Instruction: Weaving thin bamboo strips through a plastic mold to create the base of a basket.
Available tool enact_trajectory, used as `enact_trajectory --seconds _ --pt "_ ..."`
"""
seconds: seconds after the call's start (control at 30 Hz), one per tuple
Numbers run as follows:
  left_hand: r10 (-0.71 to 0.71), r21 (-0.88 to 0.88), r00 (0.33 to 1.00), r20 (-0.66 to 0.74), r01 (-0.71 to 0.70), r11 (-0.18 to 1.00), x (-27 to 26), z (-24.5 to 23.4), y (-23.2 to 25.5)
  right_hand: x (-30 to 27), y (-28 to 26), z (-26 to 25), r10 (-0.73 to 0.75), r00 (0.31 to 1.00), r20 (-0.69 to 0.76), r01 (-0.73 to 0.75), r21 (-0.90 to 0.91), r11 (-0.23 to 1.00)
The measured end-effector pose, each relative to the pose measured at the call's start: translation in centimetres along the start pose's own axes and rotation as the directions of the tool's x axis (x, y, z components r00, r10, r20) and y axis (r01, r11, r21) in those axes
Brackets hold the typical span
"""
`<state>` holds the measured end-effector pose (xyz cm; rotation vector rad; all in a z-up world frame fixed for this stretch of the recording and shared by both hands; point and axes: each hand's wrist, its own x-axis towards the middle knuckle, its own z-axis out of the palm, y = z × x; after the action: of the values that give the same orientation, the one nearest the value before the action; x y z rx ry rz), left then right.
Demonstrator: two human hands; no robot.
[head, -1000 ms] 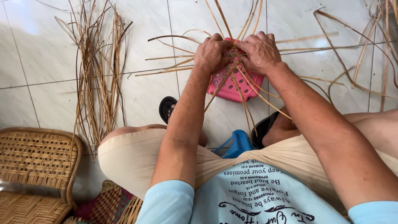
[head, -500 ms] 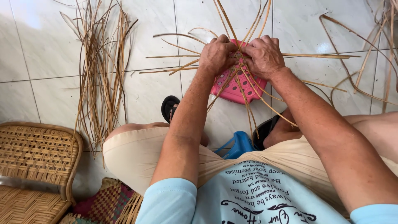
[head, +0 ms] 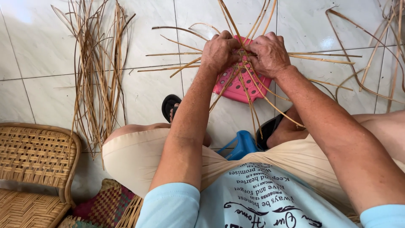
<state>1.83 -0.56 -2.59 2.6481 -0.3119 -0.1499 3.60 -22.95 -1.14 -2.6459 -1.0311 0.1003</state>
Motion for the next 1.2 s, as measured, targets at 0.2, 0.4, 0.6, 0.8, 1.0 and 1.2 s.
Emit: enact_trajectory --seconds 0.2,0.4,0.6,0.8,1.0,1.2 --pt "0.006 -0.033 1.000 -0.019 -0.007 0.999 -0.1 0.4 -0.3 0.1 0.1 0.0 0.025 0.999 0.047 -0.025 -0.007 1.000" --pt "0.034 -0.012 0.998 -0.055 -0.035 0.999 -0.1 -0.5 0.3 0.2 -0.1 0.3 -0.004 1.000 0.003 0.004 -0.054 0.999" --pt "-0.038 0.228 0.999 -0.004 0.038 0.973 -0.5 -1.1 1.8 -0.4 -1.3 1.9 -0.078 0.995 -0.055 0.073 -0.097 0.993" --pt "0.099 0.318 0.970 -0.221 -0.025 0.948 -2.0 0.5 4.0 -1.4 -3.0 1.3 -0.115 0.974 -0.197 0.089 -0.139 0.986" --pt "0.020 0.150 0.963 -0.270 0.022 0.988 -2.4 2.4 2.1 -1.6 -4.5 0.1 -0.078 0.970 -0.232 0.018 -0.248 0.969" --pt "-0.086 0.184 0.987 -0.138 0.110 0.977 -2.6 -0.9 1.8 -1.7 -4.5 0.3 -0.074 0.962 -0.262 0.001 -0.267 0.964"
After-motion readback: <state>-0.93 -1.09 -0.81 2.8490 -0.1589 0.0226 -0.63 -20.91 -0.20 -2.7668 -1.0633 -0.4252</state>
